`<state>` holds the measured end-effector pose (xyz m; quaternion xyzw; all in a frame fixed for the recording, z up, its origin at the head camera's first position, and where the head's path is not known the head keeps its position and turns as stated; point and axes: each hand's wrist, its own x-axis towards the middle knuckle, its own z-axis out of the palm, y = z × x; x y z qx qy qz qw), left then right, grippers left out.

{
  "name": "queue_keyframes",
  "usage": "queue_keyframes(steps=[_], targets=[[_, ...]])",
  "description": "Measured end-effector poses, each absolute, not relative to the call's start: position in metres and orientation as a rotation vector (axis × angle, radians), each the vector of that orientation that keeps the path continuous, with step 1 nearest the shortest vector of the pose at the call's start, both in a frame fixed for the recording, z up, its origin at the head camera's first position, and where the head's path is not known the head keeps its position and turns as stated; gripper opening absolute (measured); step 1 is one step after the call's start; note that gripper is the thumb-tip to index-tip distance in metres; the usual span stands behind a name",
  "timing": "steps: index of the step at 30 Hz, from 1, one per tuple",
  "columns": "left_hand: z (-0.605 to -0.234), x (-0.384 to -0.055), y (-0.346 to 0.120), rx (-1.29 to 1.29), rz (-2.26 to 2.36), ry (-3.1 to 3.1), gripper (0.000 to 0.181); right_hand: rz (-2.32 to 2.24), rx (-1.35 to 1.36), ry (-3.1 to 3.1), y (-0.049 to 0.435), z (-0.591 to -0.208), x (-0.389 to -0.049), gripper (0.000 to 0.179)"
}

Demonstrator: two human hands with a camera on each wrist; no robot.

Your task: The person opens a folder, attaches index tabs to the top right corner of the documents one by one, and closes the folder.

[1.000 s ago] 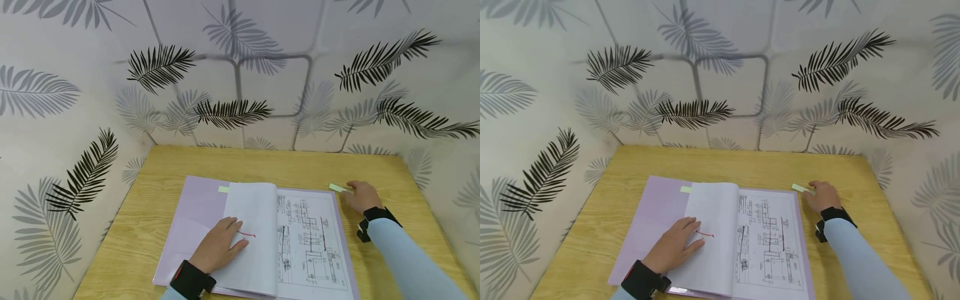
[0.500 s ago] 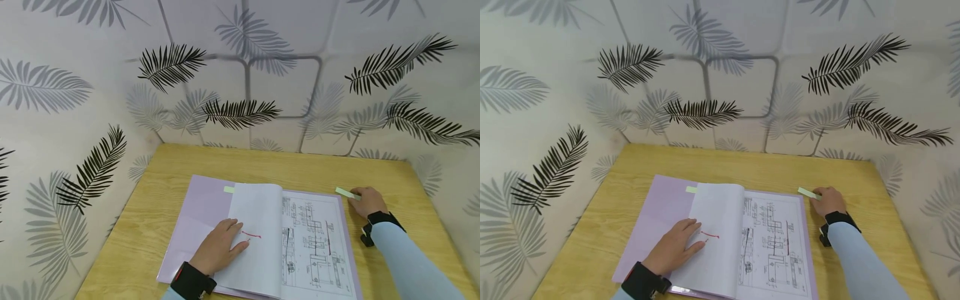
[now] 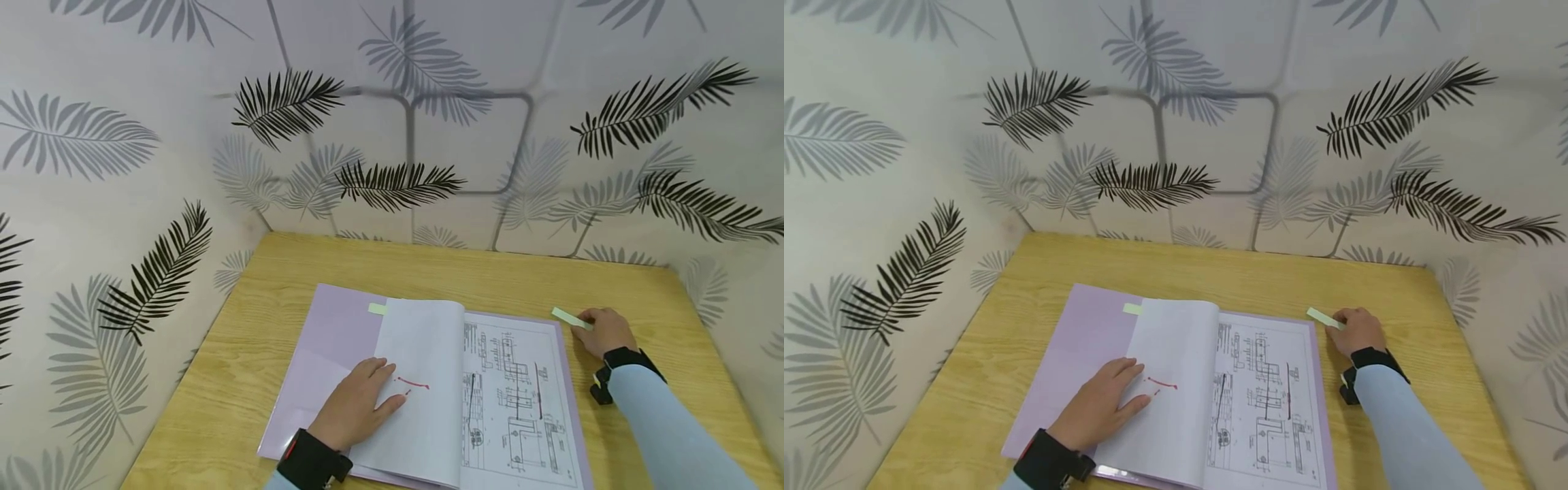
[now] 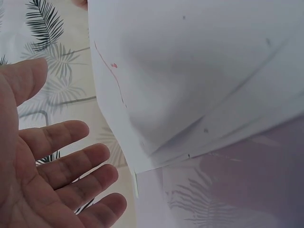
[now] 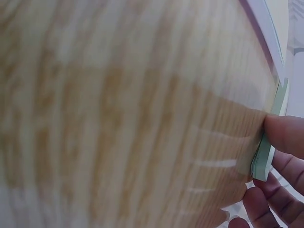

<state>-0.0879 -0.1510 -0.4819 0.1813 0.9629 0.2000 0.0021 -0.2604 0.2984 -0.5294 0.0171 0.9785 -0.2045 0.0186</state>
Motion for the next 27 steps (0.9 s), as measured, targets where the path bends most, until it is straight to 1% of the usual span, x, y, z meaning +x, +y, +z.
queue_keyframes(steps=[4, 9, 15, 19, 27], targets=[[-0.481, -0.088, -0.152, 0.554, 0.635, 3.019, 0.059, -0.681, 0.060, 3.035, 0.300, -0.530, -0.261, 0.035], [-0.481, -0.088, -0.153, 0.525, 0.634, 3.026, 0.061, -0.769, 0.054, 3.040, 0.298, -0.533, -0.260, 0.025], [-0.483, -0.087, -0.153, 0.513, 0.652, 3.035, 0.060, -0.904, 0.121, 3.014, 0.295, -0.527, -0.257, 0.030], [-0.484, -0.088, -0.151, 0.525, 0.668, 3.052, 0.061, -1.054, 0.101, 3.019, 0.289, -0.516, -0.246, 0.030], [-0.485, -0.092, -0.146, 0.632, 0.710, 3.131, 0.066, -1.318, -0.102, 2.787, 0.253, -0.483, -0.214, 0.031]])
